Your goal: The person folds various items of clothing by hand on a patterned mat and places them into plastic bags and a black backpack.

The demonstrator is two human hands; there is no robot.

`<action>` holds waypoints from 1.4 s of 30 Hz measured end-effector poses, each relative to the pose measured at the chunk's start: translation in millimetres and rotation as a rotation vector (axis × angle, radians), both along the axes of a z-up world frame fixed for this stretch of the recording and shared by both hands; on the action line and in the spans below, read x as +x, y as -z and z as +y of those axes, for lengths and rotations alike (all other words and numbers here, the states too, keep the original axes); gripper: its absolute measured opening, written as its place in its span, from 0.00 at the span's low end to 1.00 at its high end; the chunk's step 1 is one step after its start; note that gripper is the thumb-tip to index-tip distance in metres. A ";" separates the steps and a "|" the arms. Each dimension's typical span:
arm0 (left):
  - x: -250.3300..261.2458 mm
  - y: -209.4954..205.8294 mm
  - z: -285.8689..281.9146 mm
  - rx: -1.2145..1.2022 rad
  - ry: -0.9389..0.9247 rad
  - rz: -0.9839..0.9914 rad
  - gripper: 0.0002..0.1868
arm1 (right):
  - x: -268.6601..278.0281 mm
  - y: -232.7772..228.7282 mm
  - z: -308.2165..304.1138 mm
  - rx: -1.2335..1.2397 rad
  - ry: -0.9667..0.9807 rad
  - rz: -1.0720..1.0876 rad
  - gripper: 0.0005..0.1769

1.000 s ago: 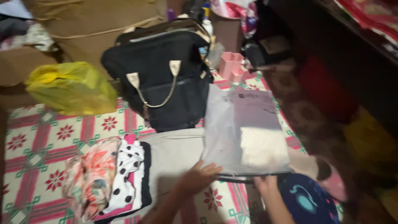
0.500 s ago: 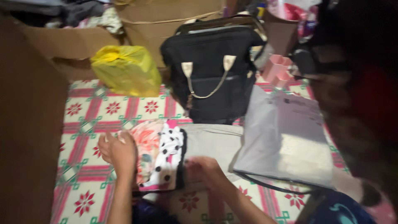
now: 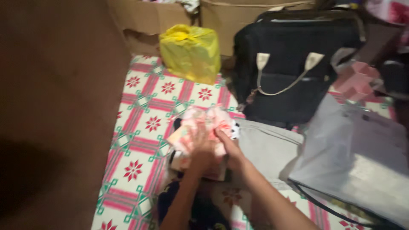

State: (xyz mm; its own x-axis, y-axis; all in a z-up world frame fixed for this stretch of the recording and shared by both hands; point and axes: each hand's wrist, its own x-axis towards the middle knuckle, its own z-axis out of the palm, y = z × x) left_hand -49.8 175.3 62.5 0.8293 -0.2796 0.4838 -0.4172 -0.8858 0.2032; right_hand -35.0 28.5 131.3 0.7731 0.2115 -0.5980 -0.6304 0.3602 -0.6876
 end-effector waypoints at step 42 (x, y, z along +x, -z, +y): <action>32.4 38.8 124.8 -1.459 -0.197 1.376 0.38 | 34.0 26.3 -37.8 0.079 -0.260 0.062 0.39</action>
